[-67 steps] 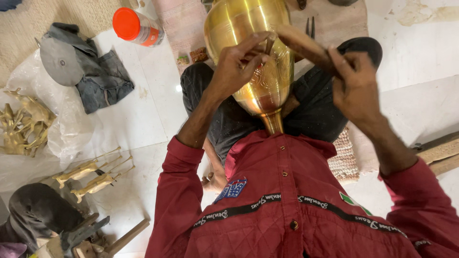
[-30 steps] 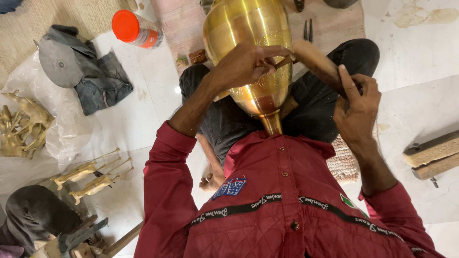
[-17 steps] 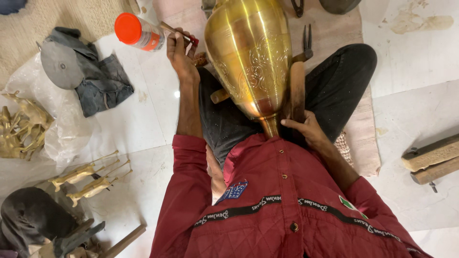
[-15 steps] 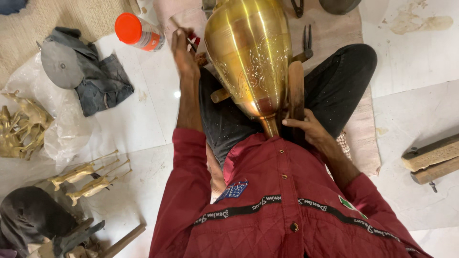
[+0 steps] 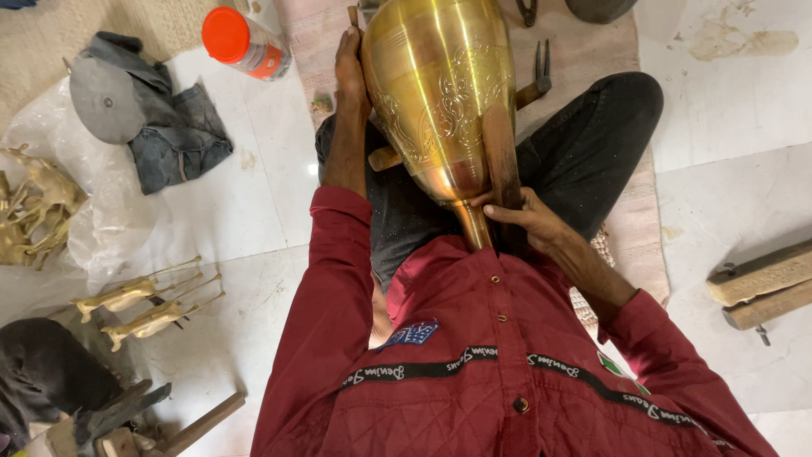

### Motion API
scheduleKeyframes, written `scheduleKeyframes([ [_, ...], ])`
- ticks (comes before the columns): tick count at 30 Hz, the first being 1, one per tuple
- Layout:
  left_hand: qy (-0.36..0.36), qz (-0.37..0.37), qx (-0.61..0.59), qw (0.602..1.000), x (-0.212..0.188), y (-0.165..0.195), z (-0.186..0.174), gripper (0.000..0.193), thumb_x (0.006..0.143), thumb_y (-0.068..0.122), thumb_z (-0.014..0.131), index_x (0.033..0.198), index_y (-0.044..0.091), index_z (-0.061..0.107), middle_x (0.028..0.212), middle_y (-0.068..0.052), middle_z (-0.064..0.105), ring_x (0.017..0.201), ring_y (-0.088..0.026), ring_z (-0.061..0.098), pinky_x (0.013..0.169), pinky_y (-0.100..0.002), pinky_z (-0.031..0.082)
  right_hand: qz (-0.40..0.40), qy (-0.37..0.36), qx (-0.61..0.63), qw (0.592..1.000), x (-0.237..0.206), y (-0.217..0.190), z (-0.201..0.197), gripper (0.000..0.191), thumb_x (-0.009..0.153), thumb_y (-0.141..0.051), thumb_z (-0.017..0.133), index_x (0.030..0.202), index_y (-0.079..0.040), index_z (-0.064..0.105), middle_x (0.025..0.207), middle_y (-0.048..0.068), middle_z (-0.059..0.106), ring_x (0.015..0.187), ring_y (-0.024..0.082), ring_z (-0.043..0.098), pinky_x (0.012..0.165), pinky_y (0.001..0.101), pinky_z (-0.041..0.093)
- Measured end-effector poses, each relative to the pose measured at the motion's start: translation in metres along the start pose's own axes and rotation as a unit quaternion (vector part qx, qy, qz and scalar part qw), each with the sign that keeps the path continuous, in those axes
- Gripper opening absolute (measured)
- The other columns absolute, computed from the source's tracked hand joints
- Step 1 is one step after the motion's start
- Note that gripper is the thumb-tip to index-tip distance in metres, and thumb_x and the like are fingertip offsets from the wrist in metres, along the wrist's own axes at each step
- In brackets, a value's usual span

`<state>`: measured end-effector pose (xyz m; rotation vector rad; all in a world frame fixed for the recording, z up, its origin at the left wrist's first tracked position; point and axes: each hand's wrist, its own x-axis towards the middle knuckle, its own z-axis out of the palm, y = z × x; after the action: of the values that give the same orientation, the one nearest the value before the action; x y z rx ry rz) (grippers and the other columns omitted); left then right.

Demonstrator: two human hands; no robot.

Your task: The person sits on the floor with a large brass vessel held between the legs and engraves decorative floral patterns into its surface. They hold a small chisel against the metal with one hand and strike it with a wooden mallet in the other, repositioning the chisel repeatedly to work the design across the vessel body.

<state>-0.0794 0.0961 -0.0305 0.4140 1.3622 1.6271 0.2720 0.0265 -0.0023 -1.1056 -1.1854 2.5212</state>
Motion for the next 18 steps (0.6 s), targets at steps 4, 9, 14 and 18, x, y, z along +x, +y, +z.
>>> scheduleKeyframes([
  [4,-0.006,-0.006,-0.005,1.000,-0.001,0.004,0.003,0.052,0.110,0.038,0.038,0.135,-0.005,0.055,0.124,-0.026,0.065,0.114,-0.034,0.068,0.104,-0.048,0.059,-0.003,0.002,0.026,1.000,-0.003,0.001,0.003,0.031,0.088,-0.019,0.080,0.115,-0.003,0.077,0.110,0.008,0.075,0.101,0.017,0.068,0.090,0.0343,0.055],
  [9,0.042,-0.050,-0.009,0.998,0.003,0.011,0.008,0.042,0.105,0.034,0.038,0.138,0.009,0.045,0.127,-0.020,0.065,0.115,-0.032,0.068,0.102,-0.042,0.059,-0.011,0.001,0.071,0.997,-0.013,-0.003,0.000,0.032,0.089,-0.016,0.080,0.117,-0.001,0.076,0.109,0.008,0.076,0.098,0.017,0.069,0.088,0.0337,0.055],
  [14,0.004,-0.014,0.031,0.999,0.000,0.005,0.007,0.046,0.113,0.035,0.037,0.127,-0.003,0.058,0.117,-0.022,0.060,0.108,-0.031,0.063,0.095,-0.044,0.059,-0.001,-0.012,0.070,0.997,-0.022,0.003,-0.003,0.034,0.090,-0.012,0.080,0.121,0.001,0.074,0.105,0.012,0.076,0.093,0.019,0.070,0.084,0.0371,0.057],
  [18,0.071,-0.024,0.069,0.995,-0.014,-0.007,-0.005,0.035,0.104,0.034,0.041,0.124,0.014,0.062,0.116,-0.007,0.070,0.106,-0.018,0.067,0.094,-0.029,0.052,-0.011,-0.027,0.014,0.999,-0.026,0.008,-0.004,0.040,0.088,-0.011,0.078,0.126,-0.004,0.073,0.113,0.008,0.076,0.102,0.014,0.069,0.092,0.0316,0.056],
])
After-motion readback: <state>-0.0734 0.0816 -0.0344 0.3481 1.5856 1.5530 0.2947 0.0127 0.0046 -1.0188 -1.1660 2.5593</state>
